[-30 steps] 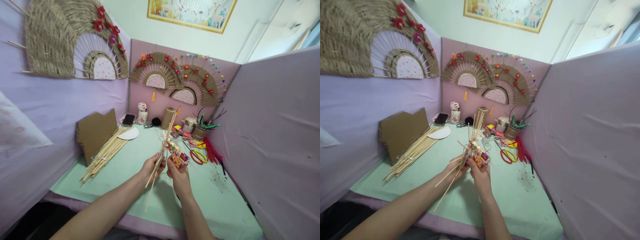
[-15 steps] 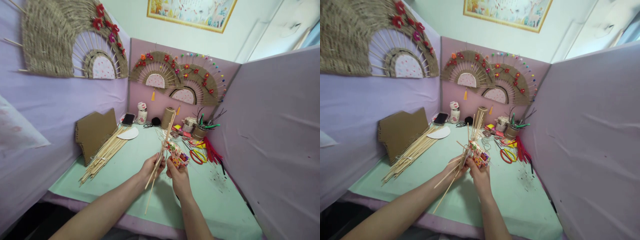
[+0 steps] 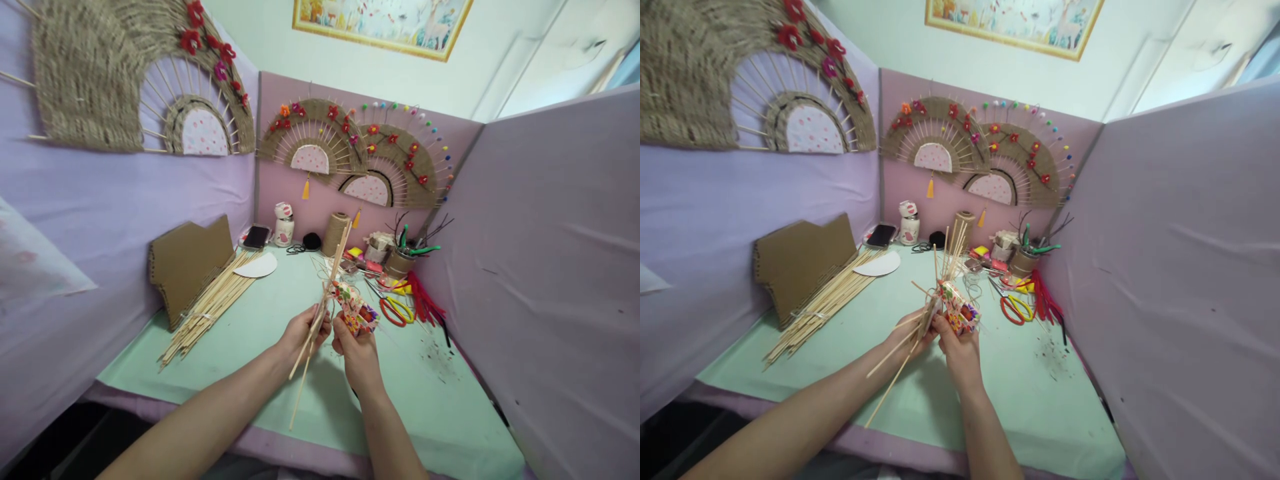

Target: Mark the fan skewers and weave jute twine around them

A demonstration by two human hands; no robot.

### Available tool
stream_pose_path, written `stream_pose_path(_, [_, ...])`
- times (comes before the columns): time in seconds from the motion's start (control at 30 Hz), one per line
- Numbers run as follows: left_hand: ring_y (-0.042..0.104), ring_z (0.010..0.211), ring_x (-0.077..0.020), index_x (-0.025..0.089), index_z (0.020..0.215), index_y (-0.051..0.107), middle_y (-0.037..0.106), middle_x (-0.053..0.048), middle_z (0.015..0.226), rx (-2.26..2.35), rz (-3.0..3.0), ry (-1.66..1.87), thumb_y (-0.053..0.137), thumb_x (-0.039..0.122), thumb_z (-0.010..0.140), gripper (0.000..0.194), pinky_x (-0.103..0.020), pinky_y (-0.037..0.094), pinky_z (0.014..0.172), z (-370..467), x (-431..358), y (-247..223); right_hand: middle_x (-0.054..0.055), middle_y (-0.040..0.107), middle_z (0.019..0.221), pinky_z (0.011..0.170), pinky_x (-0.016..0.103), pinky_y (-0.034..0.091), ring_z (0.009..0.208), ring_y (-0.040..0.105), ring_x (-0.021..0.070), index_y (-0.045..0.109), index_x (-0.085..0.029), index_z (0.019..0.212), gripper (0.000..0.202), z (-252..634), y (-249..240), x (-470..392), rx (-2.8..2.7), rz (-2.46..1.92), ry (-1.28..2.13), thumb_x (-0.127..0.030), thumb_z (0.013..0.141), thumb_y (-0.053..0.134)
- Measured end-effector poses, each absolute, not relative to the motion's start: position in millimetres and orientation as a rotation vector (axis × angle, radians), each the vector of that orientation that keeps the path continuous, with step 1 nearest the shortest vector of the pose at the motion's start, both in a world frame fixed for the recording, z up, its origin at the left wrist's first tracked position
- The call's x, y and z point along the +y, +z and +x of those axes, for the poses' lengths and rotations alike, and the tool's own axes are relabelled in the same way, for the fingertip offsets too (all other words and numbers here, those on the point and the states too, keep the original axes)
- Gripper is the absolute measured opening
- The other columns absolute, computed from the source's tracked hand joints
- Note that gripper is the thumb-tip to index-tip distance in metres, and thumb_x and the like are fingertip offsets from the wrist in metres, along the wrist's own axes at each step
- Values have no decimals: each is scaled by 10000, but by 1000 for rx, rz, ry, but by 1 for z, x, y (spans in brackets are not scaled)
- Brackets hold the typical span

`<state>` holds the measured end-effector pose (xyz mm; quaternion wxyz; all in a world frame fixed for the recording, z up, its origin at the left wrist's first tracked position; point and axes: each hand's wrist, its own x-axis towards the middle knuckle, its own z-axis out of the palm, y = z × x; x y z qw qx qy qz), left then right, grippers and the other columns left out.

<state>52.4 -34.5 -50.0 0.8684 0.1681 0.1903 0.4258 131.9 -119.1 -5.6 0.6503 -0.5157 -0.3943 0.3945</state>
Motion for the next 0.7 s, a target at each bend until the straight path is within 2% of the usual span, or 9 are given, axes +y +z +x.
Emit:
stream_pose_path(0.3, [545, 568, -69, 122, 817, 622, 611, -21, 686, 406, 356, 861, 520, 105, 861, 112, -161, 474, 578, 52, -33, -51, -101, 316, 507, 390, 190, 184, 424, 237, 42, 496, -184, 742, 364, 139, -14, -115, -869, -1118, 917, -486, 702, 695])
stream_pose_path(0.47, [528, 548, -62, 109, 882, 605, 584, -36, 711, 366, 299, 830, 480, 90, 878, 127, -153, 463, 531, 50, -37, -42, -90, 352, 521, 391, 190, 209, 425, 263, 49, 574, -163, 847, 361, 147, -18, -116, -845, -1124, 897, -482, 718, 684])
stream_pose_path(0.6, [537, 567, -66, 109, 854, 584, 571, -47, 718, 334, 268, 828, 449, 92, 891, 141, -149, 465, 521, 47, -36, -40, -48, 451, 591, 419, 208, 295, 460, 349, 72, 613, -137, 967, 460, 180, -16, -129, -825, -1276, 702, -518, 713, 657])
stream_pose_path(0.7, [537, 551, -62, 109, 893, 580, 576, -45, 720, 345, 306, 841, 455, 85, 885, 127, -150, 466, 514, 45, -34, -39, -6, 534, 637, 462, 244, 359, 498, 434, 116, 618, -141, 1006, 478, 234, -25, -146, -883, -1554, 421, -527, 724, 606])
